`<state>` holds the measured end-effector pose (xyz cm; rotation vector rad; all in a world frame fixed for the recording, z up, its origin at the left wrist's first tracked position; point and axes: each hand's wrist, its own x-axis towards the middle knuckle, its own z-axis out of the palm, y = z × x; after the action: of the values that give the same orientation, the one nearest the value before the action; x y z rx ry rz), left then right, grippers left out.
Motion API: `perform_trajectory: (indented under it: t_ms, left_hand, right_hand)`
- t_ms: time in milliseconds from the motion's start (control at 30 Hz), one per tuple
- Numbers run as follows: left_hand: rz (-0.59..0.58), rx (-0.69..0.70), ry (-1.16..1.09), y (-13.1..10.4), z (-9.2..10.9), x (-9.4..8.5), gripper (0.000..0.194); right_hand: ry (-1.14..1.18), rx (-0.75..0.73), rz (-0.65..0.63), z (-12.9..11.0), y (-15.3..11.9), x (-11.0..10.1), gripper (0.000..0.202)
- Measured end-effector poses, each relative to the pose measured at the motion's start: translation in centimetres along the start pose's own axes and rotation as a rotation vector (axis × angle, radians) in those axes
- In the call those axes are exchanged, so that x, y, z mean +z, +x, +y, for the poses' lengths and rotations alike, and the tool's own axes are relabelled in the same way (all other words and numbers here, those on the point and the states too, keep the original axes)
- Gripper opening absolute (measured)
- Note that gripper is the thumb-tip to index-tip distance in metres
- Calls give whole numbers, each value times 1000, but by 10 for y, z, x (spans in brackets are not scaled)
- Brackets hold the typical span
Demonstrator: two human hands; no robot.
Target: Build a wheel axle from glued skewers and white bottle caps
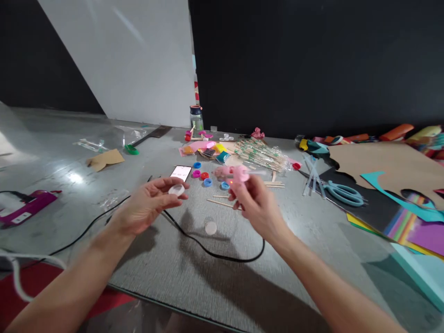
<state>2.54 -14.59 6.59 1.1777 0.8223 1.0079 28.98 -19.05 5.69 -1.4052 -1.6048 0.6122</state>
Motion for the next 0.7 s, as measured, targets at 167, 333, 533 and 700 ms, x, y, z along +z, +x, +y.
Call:
perform_trajectory:
  t_ms: [167,333,533,700]
  left_hand:
    - [-82,-9,82,5,-19,19,36]
    - [-119,-47,127,8,-40,29,32]
    - [-76,-47,27,7,-56,30,41]
    - [-102,-117,65,7,-59,23,33]
  right_hand:
    - [286,180,128,13,-40,-35,39]
    - [537,299,78,25,-67,-39,43]
    - [499,252,-30,35,-68,-29,35]
    - [501,303,37,43,-69,-27,33]
